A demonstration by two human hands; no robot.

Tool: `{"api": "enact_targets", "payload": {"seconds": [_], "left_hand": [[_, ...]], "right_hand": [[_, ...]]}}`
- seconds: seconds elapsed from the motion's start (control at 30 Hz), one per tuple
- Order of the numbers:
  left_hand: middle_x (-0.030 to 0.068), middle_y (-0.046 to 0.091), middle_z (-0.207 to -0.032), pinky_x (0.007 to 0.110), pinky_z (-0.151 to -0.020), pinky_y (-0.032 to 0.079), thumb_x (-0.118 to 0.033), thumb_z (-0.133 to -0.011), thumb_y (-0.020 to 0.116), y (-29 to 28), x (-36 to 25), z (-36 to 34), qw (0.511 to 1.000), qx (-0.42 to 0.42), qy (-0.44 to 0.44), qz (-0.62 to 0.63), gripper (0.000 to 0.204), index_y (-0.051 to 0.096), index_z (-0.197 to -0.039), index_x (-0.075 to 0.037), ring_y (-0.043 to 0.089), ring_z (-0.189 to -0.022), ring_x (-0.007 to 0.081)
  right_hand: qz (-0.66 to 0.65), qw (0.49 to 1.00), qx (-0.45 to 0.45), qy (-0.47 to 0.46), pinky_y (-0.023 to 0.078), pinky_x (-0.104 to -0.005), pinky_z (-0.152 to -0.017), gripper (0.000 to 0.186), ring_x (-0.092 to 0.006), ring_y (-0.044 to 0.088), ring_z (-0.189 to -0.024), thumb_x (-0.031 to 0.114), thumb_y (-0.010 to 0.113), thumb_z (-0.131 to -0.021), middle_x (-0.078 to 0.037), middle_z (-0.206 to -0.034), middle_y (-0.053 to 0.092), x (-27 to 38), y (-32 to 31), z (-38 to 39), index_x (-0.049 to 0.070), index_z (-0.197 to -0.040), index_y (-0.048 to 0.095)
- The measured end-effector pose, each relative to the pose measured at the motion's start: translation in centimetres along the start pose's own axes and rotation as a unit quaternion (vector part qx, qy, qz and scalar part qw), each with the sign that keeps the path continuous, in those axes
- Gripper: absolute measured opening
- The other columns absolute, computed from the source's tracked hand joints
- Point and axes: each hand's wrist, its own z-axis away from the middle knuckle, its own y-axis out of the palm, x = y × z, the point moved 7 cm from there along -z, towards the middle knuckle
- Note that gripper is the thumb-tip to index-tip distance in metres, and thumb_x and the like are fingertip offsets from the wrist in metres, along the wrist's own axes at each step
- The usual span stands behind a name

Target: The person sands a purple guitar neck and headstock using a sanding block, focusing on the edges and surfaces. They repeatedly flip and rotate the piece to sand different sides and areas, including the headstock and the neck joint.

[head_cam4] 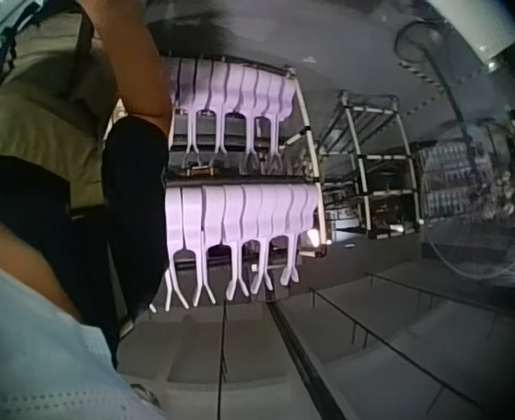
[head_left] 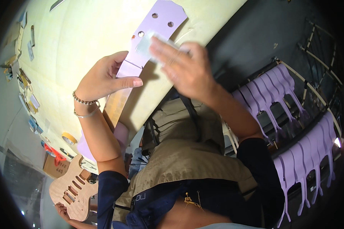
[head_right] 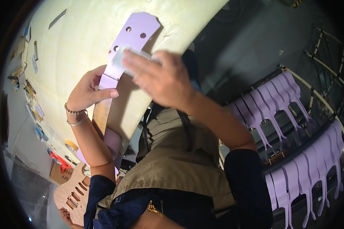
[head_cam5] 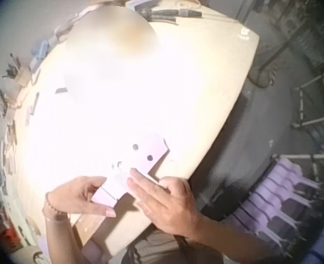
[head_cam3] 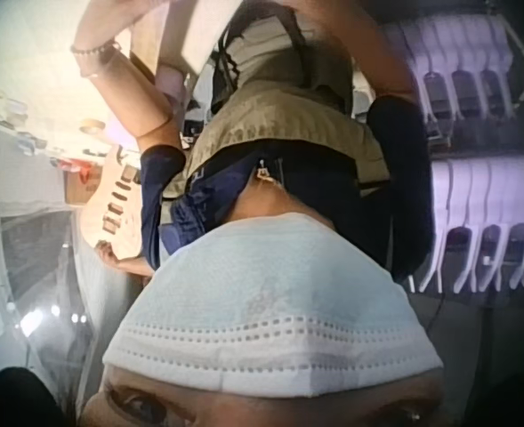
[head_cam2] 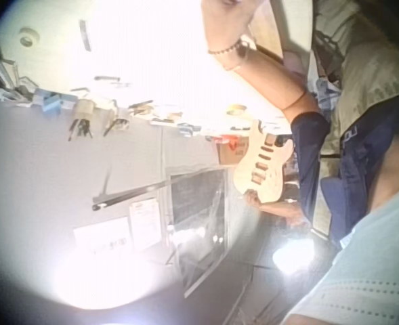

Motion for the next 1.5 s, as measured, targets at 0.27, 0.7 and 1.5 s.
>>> {"api": "enact_targets", "payload": {"seconds": [0.27, 0.7, 1.5], "left_hand": [[0.0029, 0.065, -0.094, 0.026, -0.079, 0.050, -0.019, -0.075, 0.084, 0.1, -0.4, 0.1, 1.000, 0.001, 0.010, 0.012, 0.051, 0.059, -0.113, 0.005, 0.059, -0.087, 0.0096], [0.0033, 0.063, -0.097, 0.026, -0.081, 0.049, -0.020, -0.074, 0.084, 0.1, -0.4, 0.0, 1.000, -0.003, -0.020, 0.001, 0.055, 0.058, -0.116, 0.005, 0.057, -0.089, 0.0100], [0.0033, 0.062, -0.100, 0.027, -0.083, 0.048, -0.020, -0.075, 0.083, 0.2, -0.1, 0.3, 0.999, -0.004, -0.032, -0.005, 0.060, 0.055, -0.122, 0.005, 0.057, -0.091, 0.0107]], "right_hand": [[0.021, 1.000, 0.017, 0.014, 0.040, -0.0295, -0.072, 0.039, -0.0177, 0.042, -0.080, 0.018, 0.071, -0.079, 0.005, -0.134, 0.059, 1.8, -0.2, 0.2, 0.011, -0.117, 0.069], [0.044, 0.985, -0.048, 0.158, 0.039, -0.0333, -0.079, 0.037, -0.0179, 0.044, -0.084, 0.017, 0.071, -0.078, 0.006, -0.134, 0.058, -2.4, -0.7, -1.1, 0.011, -0.114, 0.070], [0.069, 0.986, -0.042, 0.144, 0.038, -0.0307, -0.077, 0.037, -0.0189, 0.043, -0.079, 0.014, 0.068, -0.081, 0.003, -0.131, 0.060, -3.0, -1.2, -2.1, 0.010, -0.117, 0.068]]}}
